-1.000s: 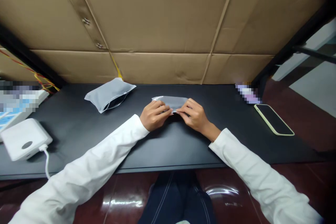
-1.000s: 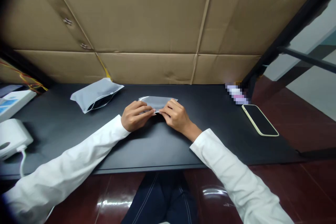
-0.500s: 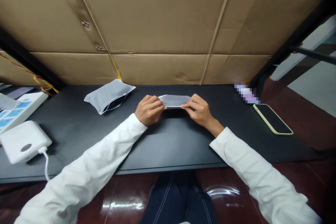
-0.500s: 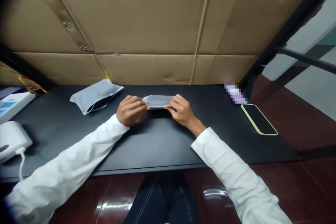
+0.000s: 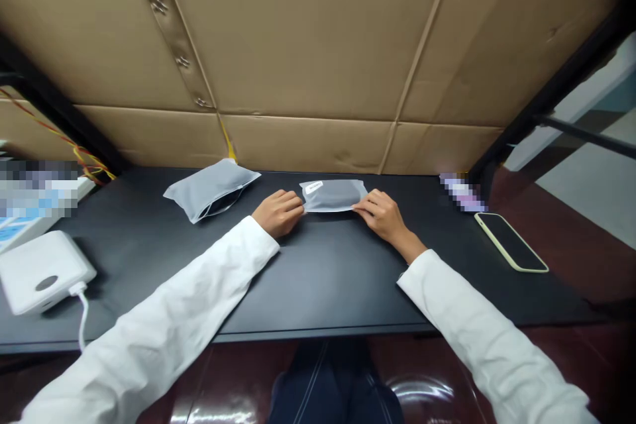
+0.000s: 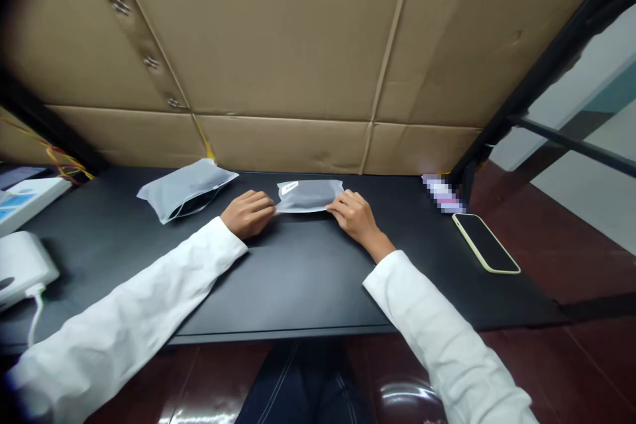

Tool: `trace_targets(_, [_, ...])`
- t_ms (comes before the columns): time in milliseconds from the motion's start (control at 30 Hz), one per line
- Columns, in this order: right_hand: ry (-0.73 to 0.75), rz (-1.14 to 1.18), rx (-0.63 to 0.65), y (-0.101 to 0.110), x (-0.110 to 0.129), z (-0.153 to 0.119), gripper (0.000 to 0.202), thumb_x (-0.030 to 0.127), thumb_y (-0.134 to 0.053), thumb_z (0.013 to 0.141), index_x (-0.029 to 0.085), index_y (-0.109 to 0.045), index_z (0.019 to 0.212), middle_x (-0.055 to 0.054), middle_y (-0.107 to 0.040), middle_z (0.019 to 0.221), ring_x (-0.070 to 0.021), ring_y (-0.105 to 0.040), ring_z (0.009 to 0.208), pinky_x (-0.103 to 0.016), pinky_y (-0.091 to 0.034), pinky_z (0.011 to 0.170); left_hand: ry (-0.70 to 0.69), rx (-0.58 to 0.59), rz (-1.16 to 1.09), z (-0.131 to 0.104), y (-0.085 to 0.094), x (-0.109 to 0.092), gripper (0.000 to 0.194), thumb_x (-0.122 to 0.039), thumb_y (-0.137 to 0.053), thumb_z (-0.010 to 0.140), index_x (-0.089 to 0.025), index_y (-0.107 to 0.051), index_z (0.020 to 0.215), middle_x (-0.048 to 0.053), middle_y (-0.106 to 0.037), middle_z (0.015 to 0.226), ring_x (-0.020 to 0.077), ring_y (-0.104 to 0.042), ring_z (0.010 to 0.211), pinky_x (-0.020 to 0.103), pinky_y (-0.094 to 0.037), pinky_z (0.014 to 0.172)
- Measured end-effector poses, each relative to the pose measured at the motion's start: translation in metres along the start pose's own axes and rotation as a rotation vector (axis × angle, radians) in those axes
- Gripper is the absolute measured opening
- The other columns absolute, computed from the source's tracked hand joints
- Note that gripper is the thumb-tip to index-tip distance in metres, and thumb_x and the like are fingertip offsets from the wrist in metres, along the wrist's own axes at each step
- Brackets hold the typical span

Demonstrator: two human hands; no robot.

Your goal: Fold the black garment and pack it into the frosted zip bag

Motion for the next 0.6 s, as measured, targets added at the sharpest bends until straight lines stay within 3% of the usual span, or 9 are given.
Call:
trace_targets(100, [-0.088, -0.049, 0.094, 0.006, -0.017, -0.004, 0.023, 0.027, -0.051, 0.096, 0.023, -0.072, 0.103, -0.006, -0.071, 0.099, -0.0217, -0.061, 0.092, -0.038, -0.049, 0.084, 0.172, 0.069, -0.108, -0.01, -0.005, 0.013, 0.025, -0.039, -0.05, 0.095, -0.019, -0.062, 0.086, 0.008, -0.068, 0.092, 0.0205, -0.061, 0.088, 0.035, -0.045, 0.073])
trace_targets(167, [-0.196, -0.084, 0.128, 0.011, -0.032, -0.008, 0.029, 0.03, -0.051, 0.096, 0.023, -0.067, 0.118, -0.008, -0.068, 0.117, -0.0241, -0.059, 0.108, -0.04, -0.047, 0.096, 0.347, 0.156, -0.186, -0.019, -0.01, 0.024, 0.049, -0.061, -0.055, 0.087, -0.018, -0.061, 0.111, 0.013, -0.064, 0.12, 0.0274, -0.058, 0.112, 0.04, -0.048, 0.09])
trace_targets(233, [-0.339, -0.133, 0.185, 0.013, -0.046, -0.013, 0.045, 0.037, -0.051, 0.095, 0.021, -0.055, 0.136, -0.011, -0.057, 0.138, -0.0281, -0.052, 0.126, -0.045, -0.044, 0.104, 0.498, 0.302, -0.25, -0.026, -0.014, 0.033, 0.08, -0.077, -0.052, 0.079, -0.017, -0.052, 0.131, 0.015, -0.05, 0.142, 0.0337, -0.045, 0.132, 0.048, -0.039, 0.108])
trace_targets(300, [-0.477, -0.17, 0.283, 0.011, -0.057, -0.019, 0.056, 0.044, -0.047, 0.096, 0.019, -0.044, 0.146, -0.014, -0.045, 0.149, -0.0314, -0.044, 0.136, -0.05, -0.04, 0.108, 0.58, 0.435, -0.297, -0.032, -0.018, 0.037, 0.092, -0.083, -0.044, 0.077, -0.017, -0.046, 0.14, 0.014, -0.04, 0.151, 0.0358, -0.033, 0.142, 0.053, -0.028, 0.117])
trace_targets(433, [-0.558, -0.193, 0.441, 0.003, -0.062, -0.026, 0.056, 0.049, -0.035, 0.099, 0.018, -0.046, 0.144, -0.015, -0.04, 0.153, -0.0318, -0.033, 0.144, -0.051, -0.031, 0.115, 0.576, 0.481, -0.326, -0.035, -0.022, 0.039, 0.092, -0.084, -0.042, 0.079, -0.019, -0.043, 0.143, 0.013, -0.037, 0.154, 0.0357, -0.027, 0.145, 0.056, -0.023, 0.118])
trace_targets(600, [-0.556, -0.212, 0.435, -0.001, -0.06, -0.027, 0.056, 0.05, -0.032, 0.1, 0.019, -0.046, 0.144, -0.015, -0.038, 0.154, -0.0315, -0.032, 0.144, -0.051, -0.029, 0.116, 0.54, 0.428, -0.312, -0.038, -0.028, 0.041, 0.09, -0.083, -0.042, 0.079, -0.016, -0.046, 0.14, 0.016, -0.041, 0.151, 0.0376, -0.031, 0.143, 0.058, -0.026, 0.116])
Point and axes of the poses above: each hand's wrist, its own z-axis towards the middle knuckle, its own y-axis out of the back of the hand, x = y × z, the point moved 1 cm from there along z, towards the middle knuckle
